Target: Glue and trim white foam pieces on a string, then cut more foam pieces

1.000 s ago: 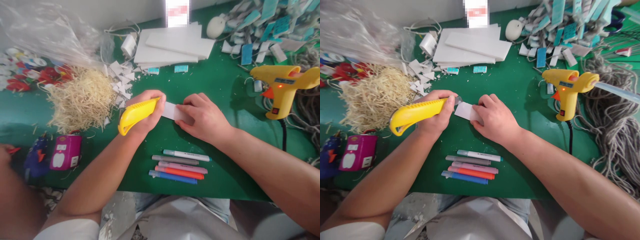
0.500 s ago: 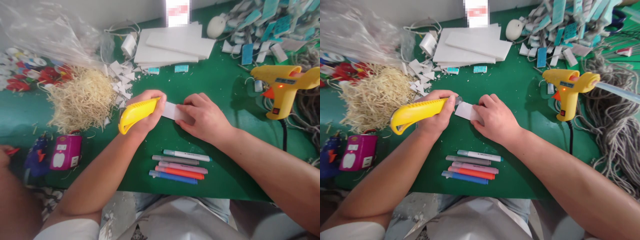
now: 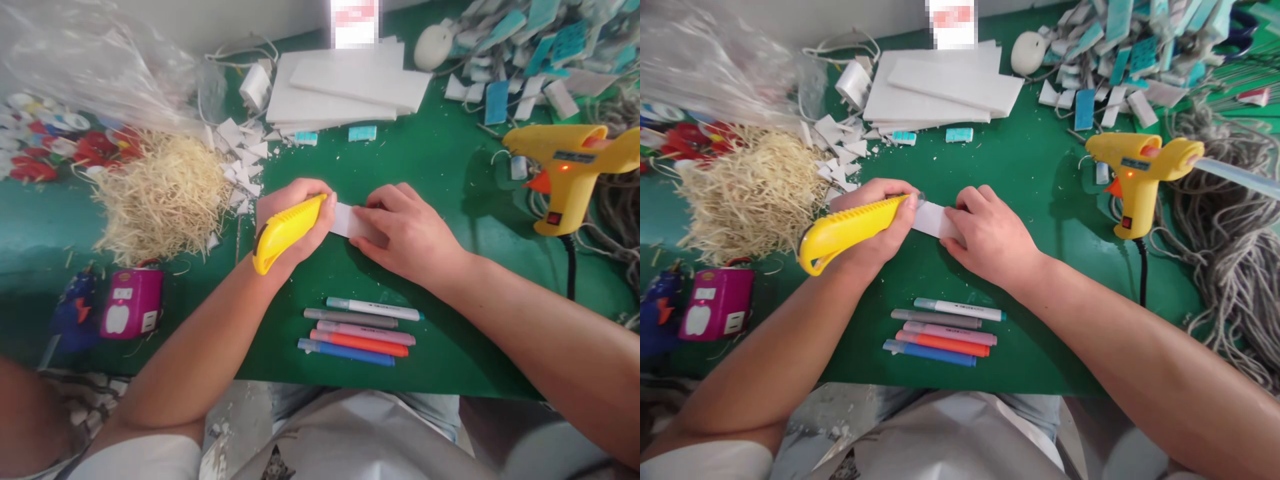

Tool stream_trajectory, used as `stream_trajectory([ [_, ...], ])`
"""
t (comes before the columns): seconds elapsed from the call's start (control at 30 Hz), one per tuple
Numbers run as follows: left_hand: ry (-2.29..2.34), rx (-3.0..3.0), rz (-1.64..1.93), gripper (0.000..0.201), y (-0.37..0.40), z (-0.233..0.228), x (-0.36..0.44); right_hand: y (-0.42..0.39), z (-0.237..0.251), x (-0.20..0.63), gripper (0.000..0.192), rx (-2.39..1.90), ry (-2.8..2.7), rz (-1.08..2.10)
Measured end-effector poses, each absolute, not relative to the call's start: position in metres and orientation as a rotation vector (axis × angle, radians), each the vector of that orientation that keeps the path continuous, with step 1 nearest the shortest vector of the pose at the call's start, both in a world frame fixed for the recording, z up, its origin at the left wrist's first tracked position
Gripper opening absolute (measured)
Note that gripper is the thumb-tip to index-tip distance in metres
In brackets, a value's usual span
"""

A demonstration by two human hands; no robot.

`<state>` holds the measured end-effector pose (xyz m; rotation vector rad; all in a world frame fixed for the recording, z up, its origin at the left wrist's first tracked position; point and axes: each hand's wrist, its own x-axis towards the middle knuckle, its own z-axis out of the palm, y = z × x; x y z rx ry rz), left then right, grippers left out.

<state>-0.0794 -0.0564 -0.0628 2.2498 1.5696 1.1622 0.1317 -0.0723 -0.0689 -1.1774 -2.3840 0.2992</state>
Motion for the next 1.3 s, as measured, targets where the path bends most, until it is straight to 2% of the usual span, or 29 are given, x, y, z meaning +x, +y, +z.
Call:
stream_trajectory([
  [0.57,1.531,2.273,1.208,0.017,-0.058,-0.061,-0.08,-0.072,-0.068,0.13,0.025,-1.185,-2.404,0.306],
  [1.17,1.553,2.363,1.0,0.016,-0.059,-0.051,-0.084,-0.073,-0.068,0.131,0.024,-1.219,-2.401,0.342],
  [1.3,1.541,2.376,1.06,0.017,-0.06,-0.055,-0.084,-0.073,-0.067,0.131,0.026,-1.221,-2.402,0.347],
])
